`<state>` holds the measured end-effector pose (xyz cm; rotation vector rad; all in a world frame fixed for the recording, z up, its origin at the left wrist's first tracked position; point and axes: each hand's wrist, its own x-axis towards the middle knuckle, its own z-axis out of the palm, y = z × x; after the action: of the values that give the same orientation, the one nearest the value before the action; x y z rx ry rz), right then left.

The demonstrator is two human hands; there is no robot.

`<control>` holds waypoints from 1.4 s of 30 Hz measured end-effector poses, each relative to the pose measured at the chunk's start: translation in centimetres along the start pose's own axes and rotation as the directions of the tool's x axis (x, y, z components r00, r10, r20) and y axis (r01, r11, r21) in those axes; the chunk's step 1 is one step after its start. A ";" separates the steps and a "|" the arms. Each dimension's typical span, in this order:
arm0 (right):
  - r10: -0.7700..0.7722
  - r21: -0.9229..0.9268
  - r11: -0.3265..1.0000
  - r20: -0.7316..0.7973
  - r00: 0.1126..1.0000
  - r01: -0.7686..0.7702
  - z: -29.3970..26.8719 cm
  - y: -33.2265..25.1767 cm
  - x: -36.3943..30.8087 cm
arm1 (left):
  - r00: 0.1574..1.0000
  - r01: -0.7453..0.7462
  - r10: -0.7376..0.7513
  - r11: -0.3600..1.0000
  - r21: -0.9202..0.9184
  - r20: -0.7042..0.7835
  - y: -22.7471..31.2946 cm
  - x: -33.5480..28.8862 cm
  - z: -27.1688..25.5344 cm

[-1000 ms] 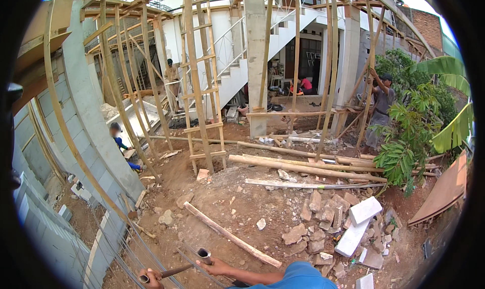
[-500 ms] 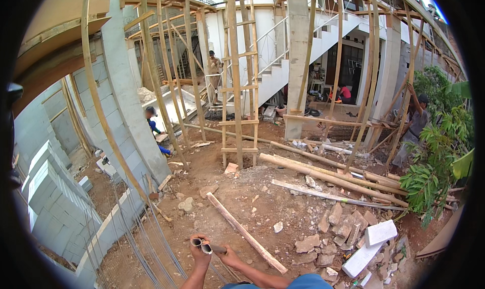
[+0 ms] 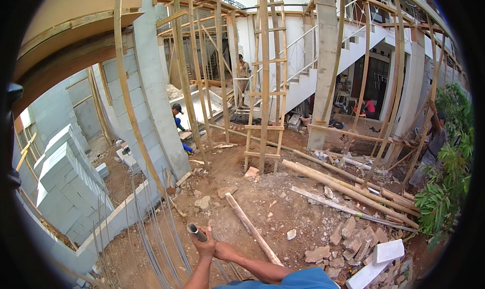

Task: The person uses two metal bars to pry and straighten long steel rods lying on the ground. After straightening, the person gathers the rods into a bundle and measures them with a tape measure.

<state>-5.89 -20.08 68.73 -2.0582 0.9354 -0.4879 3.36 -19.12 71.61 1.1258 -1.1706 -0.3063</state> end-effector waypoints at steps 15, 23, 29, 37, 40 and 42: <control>-0.108 0.430 0.900 0.058 0.992 0.073 3.9 3.1 1.2 | 0.976 0.200 -0.152 0.911 -0.360 0.157 3.8 -3.6 -6.1; 0.717 0.643 0.634 -0.282 0.638 -0.429 -4.2 5.9 1.7 | 0.606 0.739 -0.763 0.644 -0.196 -0.225 -1.2 -8.9 -11.3; 0.477 0.858 0.277 0.267 0.837 -0.432 -8.8 9.2 -7.8 | 0.725 0.540 -0.614 0.788 -0.295 -0.313 -1.9 -9.4 -13.1; 0.221 0.840 -0.540 0.204 0.954 -0.055 -4.0 10.2 -16.6 | 0.785 0.356 -0.466 0.879 -0.319 -0.409 -2.6 -4.2 -15.0; 0.494 0.773 -0.520 0.620 0.610 -0.364 -4.2 11.6 -14.9 | 0.768 0.308 -0.433 0.896 -0.321 -0.472 -3.7 -2.7 -14.6; 0.490 0.649 -0.540 0.760 0.427 -0.535 -4.0 12.8 -13.4 | 0.784 0.278 -0.383 0.920 -0.276 -0.489 -4.7 -1.5 -13.8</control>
<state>-22.79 -17.15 60.65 0.1770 0.9881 -0.2542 15.93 -12.79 67.47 1.1479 -0.4286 -0.3374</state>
